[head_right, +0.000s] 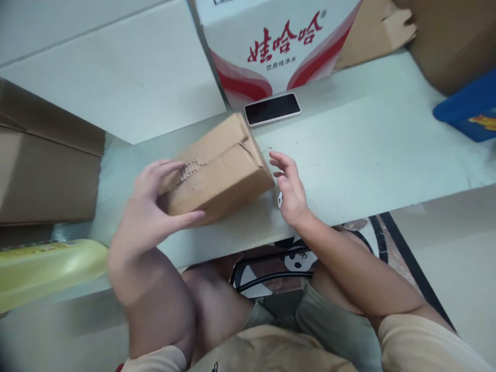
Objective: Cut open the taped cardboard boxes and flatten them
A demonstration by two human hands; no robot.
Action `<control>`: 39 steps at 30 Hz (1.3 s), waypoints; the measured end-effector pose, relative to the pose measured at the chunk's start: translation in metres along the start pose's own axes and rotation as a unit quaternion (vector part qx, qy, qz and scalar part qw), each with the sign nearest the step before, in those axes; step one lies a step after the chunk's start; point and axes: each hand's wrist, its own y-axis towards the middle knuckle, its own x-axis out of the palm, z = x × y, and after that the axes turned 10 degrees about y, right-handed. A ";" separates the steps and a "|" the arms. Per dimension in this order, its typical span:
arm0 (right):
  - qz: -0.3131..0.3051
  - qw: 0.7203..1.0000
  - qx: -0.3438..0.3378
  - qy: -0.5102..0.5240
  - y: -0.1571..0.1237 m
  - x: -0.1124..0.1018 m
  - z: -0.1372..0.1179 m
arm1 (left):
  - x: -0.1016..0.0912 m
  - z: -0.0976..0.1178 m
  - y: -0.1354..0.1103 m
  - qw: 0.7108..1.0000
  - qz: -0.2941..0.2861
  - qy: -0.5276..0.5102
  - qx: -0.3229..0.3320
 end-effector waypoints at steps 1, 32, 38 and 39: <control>0.003 1.000 0.013 -0.003 0.000 0.000 0.001 | 0.000 -0.005 0.002 0.999 0.027 -0.039 -0.019; -0.250 0.963 -0.100 0.000 0.005 -0.004 -0.019 | 0.045 -0.024 0.019 0.952 0.196 -0.236 -0.007; -0.154 0.944 -0.106 -0.272 0.021 -0.019 -0.023 | 0.041 -0.014 0.017 0.984 0.117 -0.089 0.099; -0.133 0.925 -0.058 -0.350 0.023 -0.020 -0.023 | 0.042 -0.015 0.018 0.985 0.120 -0.079 0.098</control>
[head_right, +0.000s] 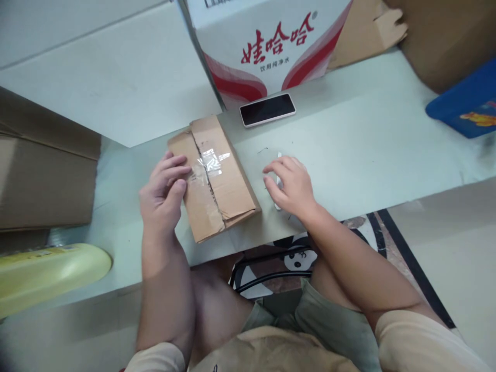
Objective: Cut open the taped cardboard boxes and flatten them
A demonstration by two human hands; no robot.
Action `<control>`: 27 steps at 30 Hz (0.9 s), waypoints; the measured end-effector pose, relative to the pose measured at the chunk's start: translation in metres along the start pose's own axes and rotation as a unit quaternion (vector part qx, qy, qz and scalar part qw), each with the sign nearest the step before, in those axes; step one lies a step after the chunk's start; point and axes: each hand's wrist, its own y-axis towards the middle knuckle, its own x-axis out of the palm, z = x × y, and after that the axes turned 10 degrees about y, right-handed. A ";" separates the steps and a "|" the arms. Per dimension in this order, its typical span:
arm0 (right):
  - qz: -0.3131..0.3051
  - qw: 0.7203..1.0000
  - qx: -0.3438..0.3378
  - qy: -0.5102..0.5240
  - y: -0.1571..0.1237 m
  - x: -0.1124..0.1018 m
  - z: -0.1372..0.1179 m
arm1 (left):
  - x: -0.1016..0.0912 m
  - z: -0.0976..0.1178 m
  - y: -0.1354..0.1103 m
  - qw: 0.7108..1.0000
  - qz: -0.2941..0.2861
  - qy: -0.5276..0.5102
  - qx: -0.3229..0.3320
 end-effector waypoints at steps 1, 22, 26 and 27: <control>-0.023 0.996 0.061 -0.067 0.002 -0.002 0.001 | 0.000 -0.002 0.000 1.000 0.001 0.005 -0.001; 0.052 0.979 0.186 0.065 0.011 0.000 0.000 | 0.004 -0.009 -0.007 0.984 -0.140 0.032 0.104; 0.164 0.882 0.222 0.380 0.025 0.009 0.008 | 0.006 -0.009 -0.007 0.985 -0.132 0.040 0.104; 0.177 0.850 0.235 0.437 0.030 0.011 0.009 | 0.007 -0.009 -0.007 0.985 -0.129 0.042 0.103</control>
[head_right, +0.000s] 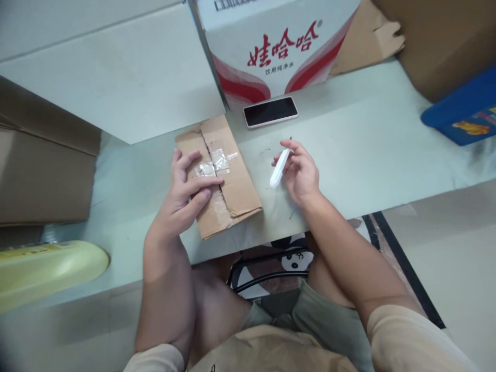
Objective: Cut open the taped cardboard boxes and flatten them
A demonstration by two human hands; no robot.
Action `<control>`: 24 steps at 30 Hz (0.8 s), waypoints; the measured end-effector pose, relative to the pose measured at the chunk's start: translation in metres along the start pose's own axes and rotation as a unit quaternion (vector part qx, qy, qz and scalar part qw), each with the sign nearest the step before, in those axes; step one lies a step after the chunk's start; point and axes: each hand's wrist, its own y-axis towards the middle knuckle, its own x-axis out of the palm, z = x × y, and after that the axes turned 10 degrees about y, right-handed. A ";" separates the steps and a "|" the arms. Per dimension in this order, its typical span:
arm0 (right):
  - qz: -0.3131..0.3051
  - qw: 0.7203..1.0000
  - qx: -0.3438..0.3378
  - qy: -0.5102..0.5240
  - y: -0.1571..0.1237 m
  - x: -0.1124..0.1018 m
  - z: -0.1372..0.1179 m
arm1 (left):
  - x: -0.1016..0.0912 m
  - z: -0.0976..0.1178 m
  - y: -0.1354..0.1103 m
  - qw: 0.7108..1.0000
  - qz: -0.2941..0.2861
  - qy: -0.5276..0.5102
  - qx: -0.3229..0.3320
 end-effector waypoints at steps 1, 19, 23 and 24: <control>0.007 0.999 0.016 0.043 0.003 0.003 0.001 | 0.000 0.000 0.000 1.000 0.001 0.002 -0.001; -0.170 0.938 -0.151 -0.260 -0.055 0.079 -0.064 | 0.001 0.003 0.001 0.999 -0.002 -0.039 -0.007; -0.150 0.912 -0.183 -0.334 -0.058 0.082 -0.066 | 0.001 0.007 0.004 0.999 0.007 -0.036 -0.010; -0.144 0.909 -0.191 -0.340 -0.058 0.082 -0.066 | 0.002 0.007 0.005 0.999 0.007 -0.033 -0.009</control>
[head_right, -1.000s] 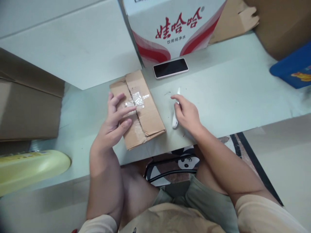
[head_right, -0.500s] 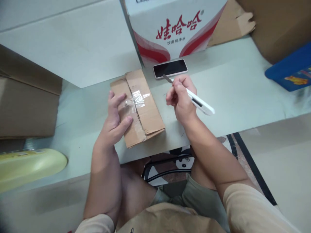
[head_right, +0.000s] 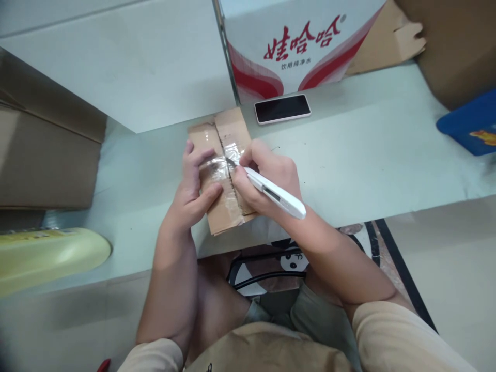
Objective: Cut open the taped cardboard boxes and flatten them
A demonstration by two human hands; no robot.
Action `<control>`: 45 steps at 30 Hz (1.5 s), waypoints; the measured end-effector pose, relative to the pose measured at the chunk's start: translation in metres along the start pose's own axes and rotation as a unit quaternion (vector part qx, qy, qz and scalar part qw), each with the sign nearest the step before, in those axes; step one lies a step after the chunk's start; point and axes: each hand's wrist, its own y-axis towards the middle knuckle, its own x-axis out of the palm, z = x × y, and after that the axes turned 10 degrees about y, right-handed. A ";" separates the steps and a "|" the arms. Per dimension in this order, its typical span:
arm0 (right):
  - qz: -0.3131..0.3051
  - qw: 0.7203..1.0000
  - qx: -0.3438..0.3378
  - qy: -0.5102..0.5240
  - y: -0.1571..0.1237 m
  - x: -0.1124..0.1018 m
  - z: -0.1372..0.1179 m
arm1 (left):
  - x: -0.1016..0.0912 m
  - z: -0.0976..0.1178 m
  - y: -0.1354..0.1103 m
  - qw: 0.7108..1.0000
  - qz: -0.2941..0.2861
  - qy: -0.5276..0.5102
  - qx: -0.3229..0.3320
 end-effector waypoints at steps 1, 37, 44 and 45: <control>0.008 1.000 -0.003 -0.007 0.000 0.000 0.000 | 0.000 0.000 0.000 1.000 -0.001 0.003 0.002; -0.061 0.997 -0.015 -0.042 0.000 -0.001 0.000 | 0.002 0.005 0.003 1.000 0.018 0.011 0.012; -0.077 0.997 -0.017 -0.008 -0.001 -0.002 0.002 | 0.002 0.004 0.005 1.000 0.021 0.020 0.009; -0.075 0.997 -0.020 0.002 -0.001 -0.002 0.003 | 0.002 0.004 0.006 0.999 0.025 0.021 0.010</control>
